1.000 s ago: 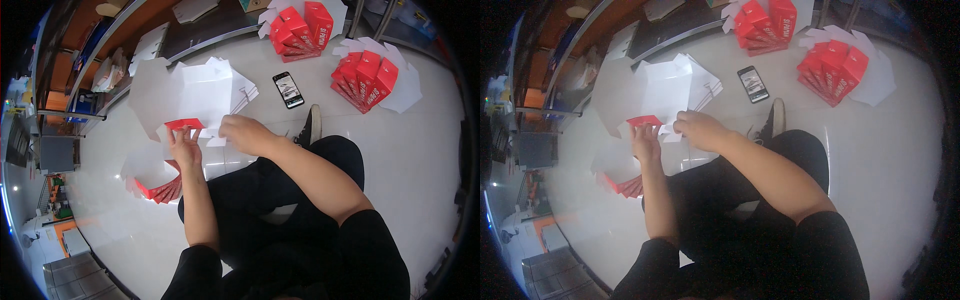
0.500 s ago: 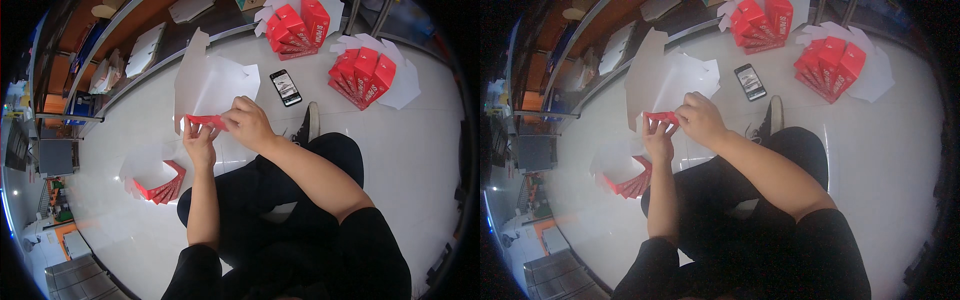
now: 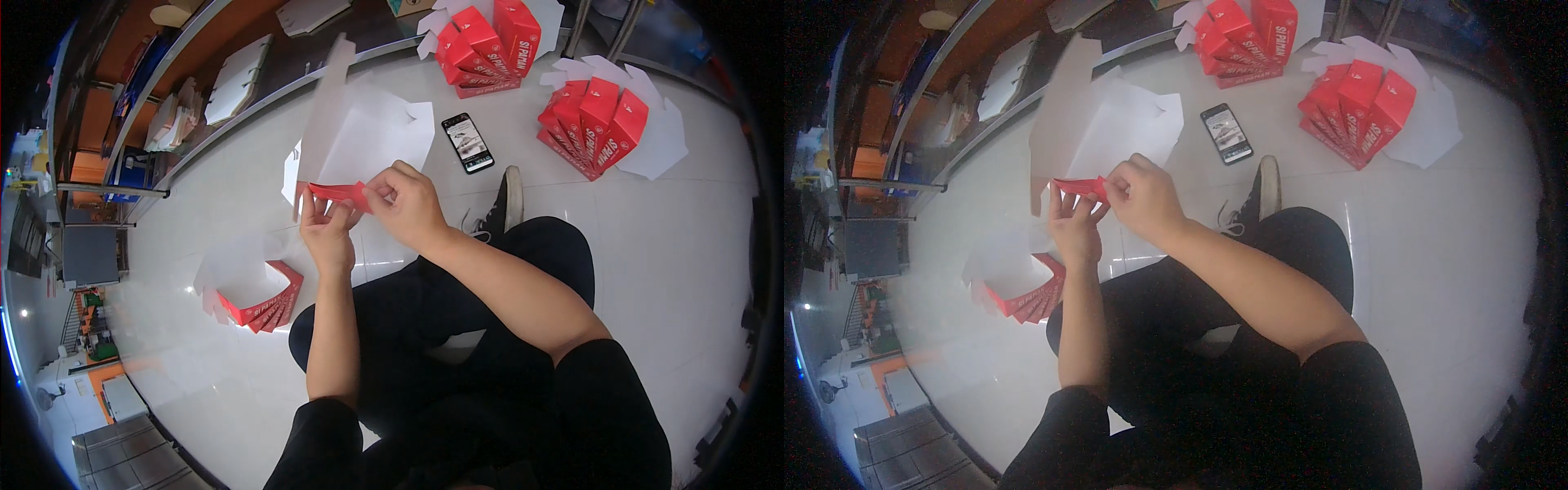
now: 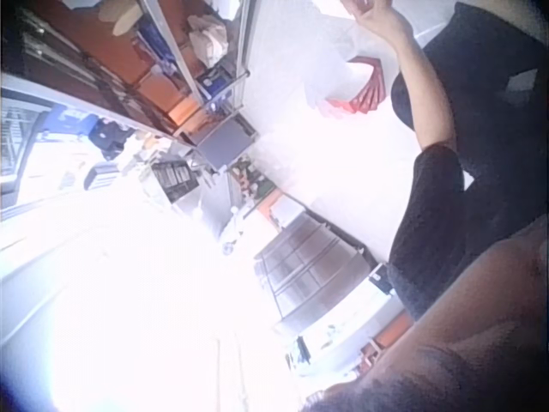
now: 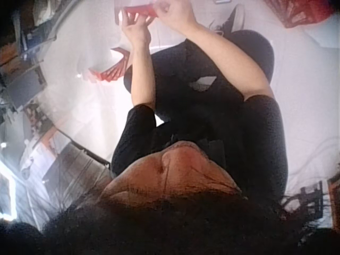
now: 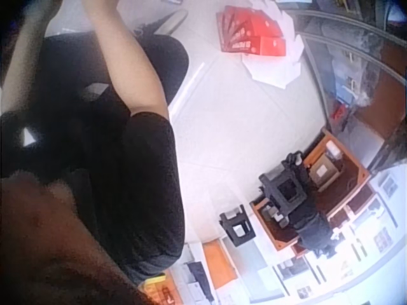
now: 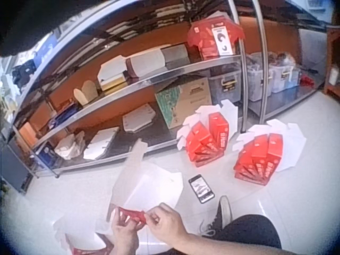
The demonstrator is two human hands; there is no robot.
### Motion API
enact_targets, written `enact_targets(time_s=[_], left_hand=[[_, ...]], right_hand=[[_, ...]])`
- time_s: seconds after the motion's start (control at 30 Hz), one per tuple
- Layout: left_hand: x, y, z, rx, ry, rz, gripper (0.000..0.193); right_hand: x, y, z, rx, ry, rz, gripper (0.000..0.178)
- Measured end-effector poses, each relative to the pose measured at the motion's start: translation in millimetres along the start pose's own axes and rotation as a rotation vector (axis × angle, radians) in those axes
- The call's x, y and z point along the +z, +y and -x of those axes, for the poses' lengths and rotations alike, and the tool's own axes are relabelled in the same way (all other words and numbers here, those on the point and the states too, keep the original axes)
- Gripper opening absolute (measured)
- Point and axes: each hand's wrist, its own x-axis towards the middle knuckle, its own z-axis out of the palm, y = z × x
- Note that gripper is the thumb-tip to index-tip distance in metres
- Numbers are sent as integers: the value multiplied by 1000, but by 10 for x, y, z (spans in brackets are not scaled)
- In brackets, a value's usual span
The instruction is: The person sits on the floor and assembles small red and white cardboard boxes by folding the flat pieces and tucking the flaps into place. They handle the boxes one by one, stacking the completed ones on the floor.
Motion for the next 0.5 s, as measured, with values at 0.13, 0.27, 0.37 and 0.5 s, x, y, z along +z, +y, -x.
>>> enact_targets(time_s=[0.13, 0.27, 0.37, 0.5], left_hand=[[-129, -53, -23, -14, -71, -48, 76], [-87, -22, -4, -31, -195, -53, 76], [43, 152, 52, -156, -37, 28, 75], [-23, 141, 12, -119, -24, -103, 78]], right_hand=[[0, 19, -9, -22, -115, 0, 8], [-25, 9, -47, 112, -147, -35, 16], [-67, -41, -68, 248, -230, -96, 20], [-117, -111, -130, 403, -493, -250, 29]])
